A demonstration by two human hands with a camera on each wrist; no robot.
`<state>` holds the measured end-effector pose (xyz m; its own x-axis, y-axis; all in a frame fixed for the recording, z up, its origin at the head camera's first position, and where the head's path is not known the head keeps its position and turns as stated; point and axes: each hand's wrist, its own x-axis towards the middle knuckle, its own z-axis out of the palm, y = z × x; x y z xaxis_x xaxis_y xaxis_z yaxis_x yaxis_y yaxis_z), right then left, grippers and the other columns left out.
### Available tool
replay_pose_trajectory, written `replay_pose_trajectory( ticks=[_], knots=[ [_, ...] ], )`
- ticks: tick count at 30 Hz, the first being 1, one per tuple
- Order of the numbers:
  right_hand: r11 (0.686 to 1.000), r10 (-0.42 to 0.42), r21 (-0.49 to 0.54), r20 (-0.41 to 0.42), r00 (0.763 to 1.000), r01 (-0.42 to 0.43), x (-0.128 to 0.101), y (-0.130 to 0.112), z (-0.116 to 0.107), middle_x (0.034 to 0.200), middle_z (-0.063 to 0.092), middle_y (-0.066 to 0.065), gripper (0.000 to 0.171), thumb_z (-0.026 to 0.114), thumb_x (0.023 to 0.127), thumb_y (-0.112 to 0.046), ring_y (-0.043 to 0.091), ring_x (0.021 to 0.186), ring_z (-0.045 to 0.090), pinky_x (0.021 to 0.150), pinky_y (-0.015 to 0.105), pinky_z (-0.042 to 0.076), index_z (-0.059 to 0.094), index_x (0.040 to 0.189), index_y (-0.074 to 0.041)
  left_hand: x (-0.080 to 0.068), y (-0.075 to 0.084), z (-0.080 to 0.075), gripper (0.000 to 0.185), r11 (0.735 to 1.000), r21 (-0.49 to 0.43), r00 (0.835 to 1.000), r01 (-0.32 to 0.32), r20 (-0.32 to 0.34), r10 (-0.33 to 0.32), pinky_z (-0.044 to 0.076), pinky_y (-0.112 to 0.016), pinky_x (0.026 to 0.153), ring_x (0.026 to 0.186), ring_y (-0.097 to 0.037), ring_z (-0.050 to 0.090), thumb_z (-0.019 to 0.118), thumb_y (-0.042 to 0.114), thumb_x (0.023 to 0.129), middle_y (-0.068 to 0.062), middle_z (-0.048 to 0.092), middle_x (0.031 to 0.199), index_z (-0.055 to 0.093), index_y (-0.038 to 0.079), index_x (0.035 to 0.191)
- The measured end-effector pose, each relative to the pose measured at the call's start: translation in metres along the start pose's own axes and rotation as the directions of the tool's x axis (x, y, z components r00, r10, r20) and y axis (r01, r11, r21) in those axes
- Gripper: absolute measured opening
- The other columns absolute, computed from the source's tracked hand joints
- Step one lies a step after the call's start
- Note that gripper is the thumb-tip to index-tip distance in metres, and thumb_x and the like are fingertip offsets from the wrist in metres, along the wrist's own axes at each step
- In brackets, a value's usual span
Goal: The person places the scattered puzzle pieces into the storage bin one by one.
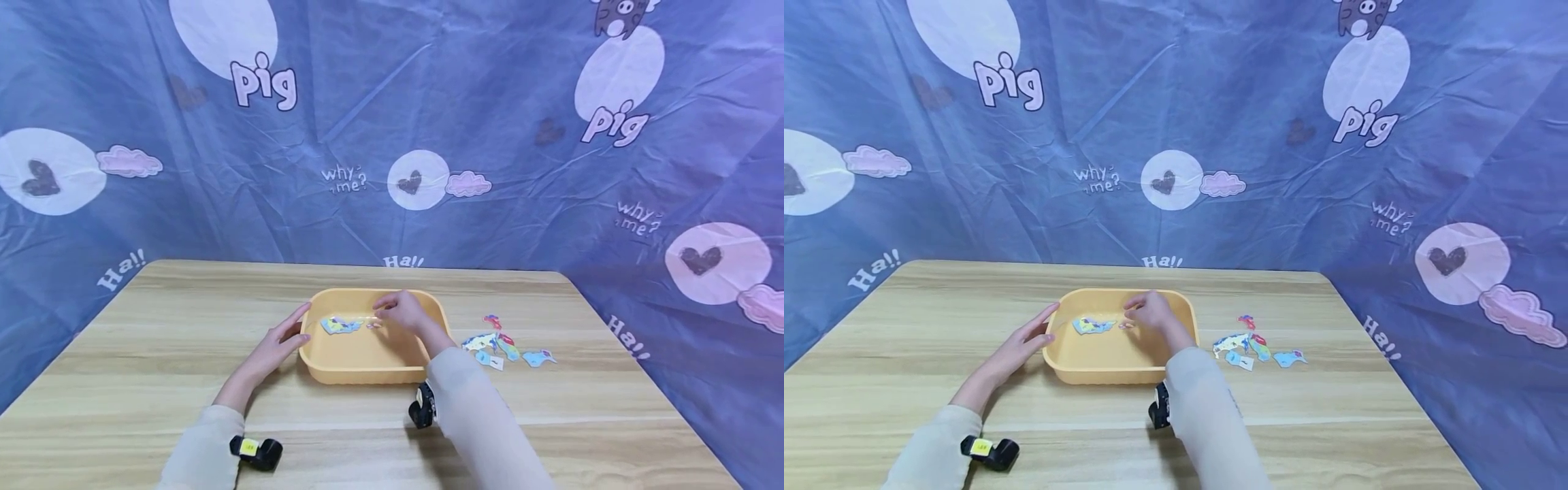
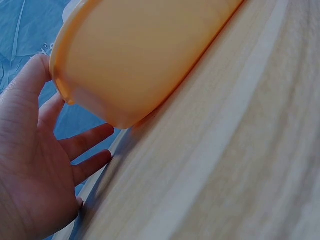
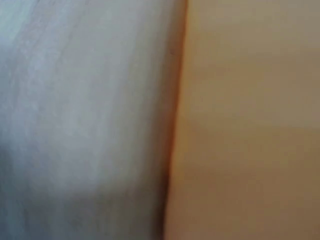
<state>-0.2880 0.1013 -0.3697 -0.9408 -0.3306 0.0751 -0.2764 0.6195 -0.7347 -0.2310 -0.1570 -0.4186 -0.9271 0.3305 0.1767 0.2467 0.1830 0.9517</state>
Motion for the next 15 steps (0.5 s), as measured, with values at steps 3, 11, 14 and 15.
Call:
replay_pose_trajectory(
  ticks=[3, 11, 14, 15],
  knots=[
    [1.0, -0.026, -0.001, -0.01, 1.0, 0.026, -0.001, -0.003, -0.006, 0.082, 0.064, 0.008, 0.016, 0.063, 0.076, -0.005, 0.013, 0.069, 0.052, 0.06, 0.022, 0.043, 0.066, 0.09, 0.002, 0.001, -0.001, 0.0, 0.059, 1.0, -0.001, 1.0, 0.003, -0.001, -0.003, 0.036, -0.035, 0.087, 0.109, -0.035, 0.042, 0.052, 0.015, 0.086, -0.028, 0.042, 0.12, 0.024, 0.011, 0.137],
    [0.996, -0.087, 0.016, 0.0, 0.996, 0.087, -0.001, -0.004, -0.021, 0.086, 0.063, 0.009, 0.019, 0.062, 0.076, -0.007, 0.012, 0.074, 0.054, 0.066, 0.022, 0.043, 0.066, 0.093, 0.002, 0.0, -0.001, -0.001, 0.058, 1.0, 0.004, 1.0, -0.009, -0.003, 0.009, 0.034, -0.038, 0.088, 0.109, -0.034, 0.042, 0.051, 0.014, 0.086, -0.028, 0.042, 0.12, 0.024, 0.012, 0.137],
    [0.993, -0.113, 0.04, 0.0, 0.994, 0.113, -0.003, -0.002, -0.029, 0.09, 0.063, 0.011, 0.02, 0.062, 0.077, -0.007, 0.015, 0.078, 0.055, 0.069, 0.023, 0.044, 0.065, 0.093, 0.003, 0.001, -0.001, 0.0, 0.058, 1.0, -0.003, 1.0, -0.009, 0.001, 0.009, 0.034, -0.039, 0.088, 0.109, -0.035, 0.041, 0.051, 0.012, 0.086, -0.029, 0.042, 0.12, 0.023, 0.01, 0.137],
    [0.991, -0.121, 0.054, -0.003, 0.993, 0.121, -0.004, -0.001, -0.032, 0.091, 0.062, 0.012, 0.02, 0.062, 0.076, -0.006, 0.015, 0.077, 0.055, 0.069, 0.024, 0.044, 0.064, 0.094, 0.004, 0.001, -0.001, 0.0, 0.058, 1.0, -0.007, 1.0, -0.01, 0.003, 0.01, 0.034, -0.039, 0.089, 0.109, -0.035, 0.041, 0.051, 0.012, 0.086, -0.029, 0.042, 0.12, 0.023, 0.01, 0.137]
  ],
)
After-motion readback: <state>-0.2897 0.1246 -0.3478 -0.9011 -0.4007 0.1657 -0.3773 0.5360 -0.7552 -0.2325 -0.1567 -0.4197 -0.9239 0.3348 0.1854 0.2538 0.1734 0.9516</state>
